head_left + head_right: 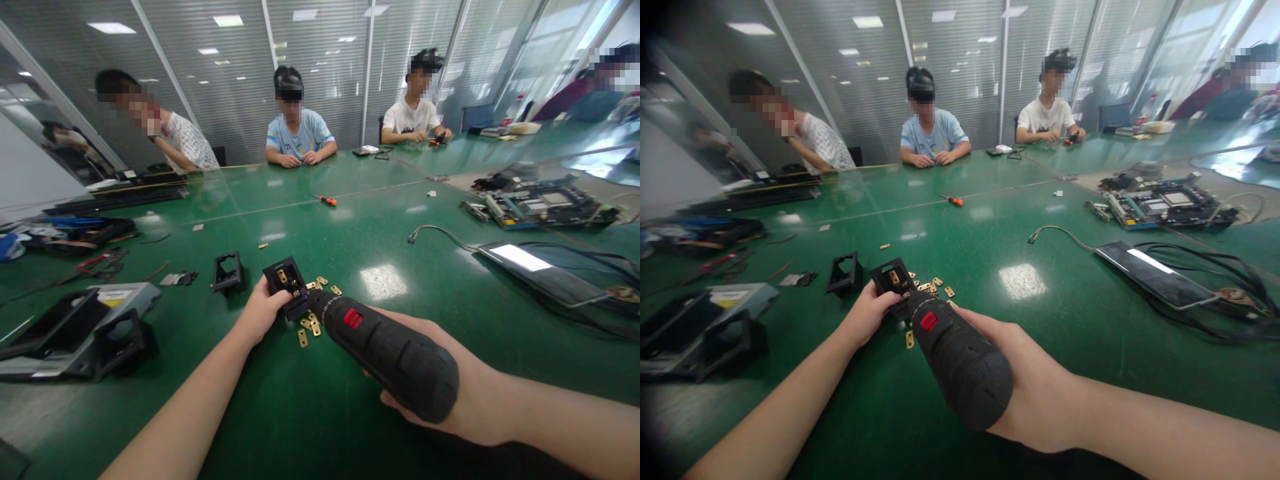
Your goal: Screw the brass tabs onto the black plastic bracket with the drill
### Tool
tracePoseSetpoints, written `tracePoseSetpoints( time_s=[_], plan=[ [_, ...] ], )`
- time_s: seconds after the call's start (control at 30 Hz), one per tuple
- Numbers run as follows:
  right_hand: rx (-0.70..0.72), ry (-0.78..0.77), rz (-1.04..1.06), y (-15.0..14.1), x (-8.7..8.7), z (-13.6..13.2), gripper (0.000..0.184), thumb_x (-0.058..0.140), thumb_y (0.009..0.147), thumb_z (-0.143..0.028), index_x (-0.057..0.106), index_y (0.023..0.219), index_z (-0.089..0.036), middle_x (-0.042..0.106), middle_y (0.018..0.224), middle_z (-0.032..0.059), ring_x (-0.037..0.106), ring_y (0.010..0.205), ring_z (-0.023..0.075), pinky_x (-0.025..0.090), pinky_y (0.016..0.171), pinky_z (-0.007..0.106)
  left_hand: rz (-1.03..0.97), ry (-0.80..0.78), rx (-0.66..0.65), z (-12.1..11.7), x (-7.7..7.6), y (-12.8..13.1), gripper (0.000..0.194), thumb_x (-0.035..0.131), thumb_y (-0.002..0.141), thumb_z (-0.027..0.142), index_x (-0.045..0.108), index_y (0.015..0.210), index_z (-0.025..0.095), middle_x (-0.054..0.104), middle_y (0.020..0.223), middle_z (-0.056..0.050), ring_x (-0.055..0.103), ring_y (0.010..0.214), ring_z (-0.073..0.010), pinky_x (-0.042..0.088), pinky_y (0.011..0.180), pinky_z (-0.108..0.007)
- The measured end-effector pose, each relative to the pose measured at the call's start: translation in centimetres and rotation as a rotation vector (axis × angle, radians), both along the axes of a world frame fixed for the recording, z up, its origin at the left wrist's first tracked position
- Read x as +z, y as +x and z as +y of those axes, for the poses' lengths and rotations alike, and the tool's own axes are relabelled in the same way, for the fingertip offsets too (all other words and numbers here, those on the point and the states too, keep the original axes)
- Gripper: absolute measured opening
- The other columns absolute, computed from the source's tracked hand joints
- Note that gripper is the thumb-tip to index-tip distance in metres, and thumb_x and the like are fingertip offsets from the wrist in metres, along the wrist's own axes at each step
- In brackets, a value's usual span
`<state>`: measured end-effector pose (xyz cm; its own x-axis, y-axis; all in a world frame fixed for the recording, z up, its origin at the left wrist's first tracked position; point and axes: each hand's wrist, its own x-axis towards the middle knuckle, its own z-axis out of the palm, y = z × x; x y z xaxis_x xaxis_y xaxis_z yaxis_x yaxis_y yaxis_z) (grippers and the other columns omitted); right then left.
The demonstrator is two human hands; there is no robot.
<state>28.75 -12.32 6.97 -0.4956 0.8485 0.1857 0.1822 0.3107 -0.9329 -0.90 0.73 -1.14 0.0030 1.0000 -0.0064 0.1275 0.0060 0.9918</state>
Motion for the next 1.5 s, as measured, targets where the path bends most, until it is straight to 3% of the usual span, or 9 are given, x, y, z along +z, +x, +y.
tracePoseSetpoints(
  time_s=[0.27,0.43,0.6,1.0,1.13,1.5],
  plan=[
    [0.045,0.008,0.029,-0.6,0.8,-0.1,0.073,0.076,0.082,-0.019,0.054,0.152,-0.02,0.078,0.104,0.007,0.074,0.084,0.0219,0.064,0.073,0.03,0.009,-0.002,0.001,0.1,0.0,0.0,0.045,0.078,0.066,0.027,0.068,0.109,0.02,0.078,0.109,-0.007,0.072,0.106,-0.0317,0.054,0.101,-0.053],
    [-0.001,0.071,-0.026,-0.4,0.7,0.1,0.071,0.079,0.081,-0.022,0.057,0.149,-0.021,0.074,0.125,0.0129,0.075,0.099,0.027,0.065,0.078,0.033,0.002,-0.01,-0.001,-0.1,0.3,0.2,0.048,0.078,0.065,0.026,0.068,0.111,0.02,0.078,0.111,-0.008,0.072,0.108,-0.0318,0.054,0.103,-0.052],
    [0.05,0.0,0.012,-0.5,0.6,0.3,0.077,0.078,0.082,-0.017,0.05,0.154,-0.018,0.078,0.107,0.0083,0.076,0.088,0.0222,0.064,0.077,0.03,0.001,-0.007,-0.002,-0.2,0.5,0.3,0.046,0.078,0.065,0.026,0.069,0.11,0.02,0.078,0.111,-0.007,0.072,0.107,-0.0309,0.054,0.102,-0.051],
    [0.055,-0.009,0.054,-0.4,0.5,0.1,0.075,0.077,0.08,-0.013,0.051,0.151,-0.019,0.074,0.107,0.0073,0.073,0.09,0.0218,0.061,0.078,0.03,0.009,0.003,0.009,0.0,0.3,0.2,0.045,0.08,0.066,0.027,0.07,0.109,0.02,0.078,0.11,-0.006,0.072,0.104,-0.0301,0.053,0.103,-0.05],
    [0.096,-0.079,0.102,-0.7,0.9,0.3,0.068,0.079,0.08,-0.013,0.057,0.145,-0.017,0.072,0.096,0.0039,0.069,0.083,0.0193,0.06,0.074,0.028,-0.006,0.01,0.005,0.2,-0.1,0.0,0.045,0.079,0.066,0.026,0.069,0.109,0.02,0.078,0.11,-0.006,0.072,0.104,-0.0292,0.053,0.103,-0.05],
    [0.091,-0.066,0.101,-0.6,0.8,0.1,0.075,0.081,0.08,-0.014,0.054,0.149,-0.018,0.074,0.106,0.0072,0.072,0.09,0.0216,0.062,0.079,0.029,0.006,0.006,0.015,-0.1,0.3,0.3,0.045,0.079,0.066,0.026,0.069,0.11,0.021,0.078,0.109,-0.005,0.072,0.107,-0.0297,0.053,0.104,-0.049]
  ],
)
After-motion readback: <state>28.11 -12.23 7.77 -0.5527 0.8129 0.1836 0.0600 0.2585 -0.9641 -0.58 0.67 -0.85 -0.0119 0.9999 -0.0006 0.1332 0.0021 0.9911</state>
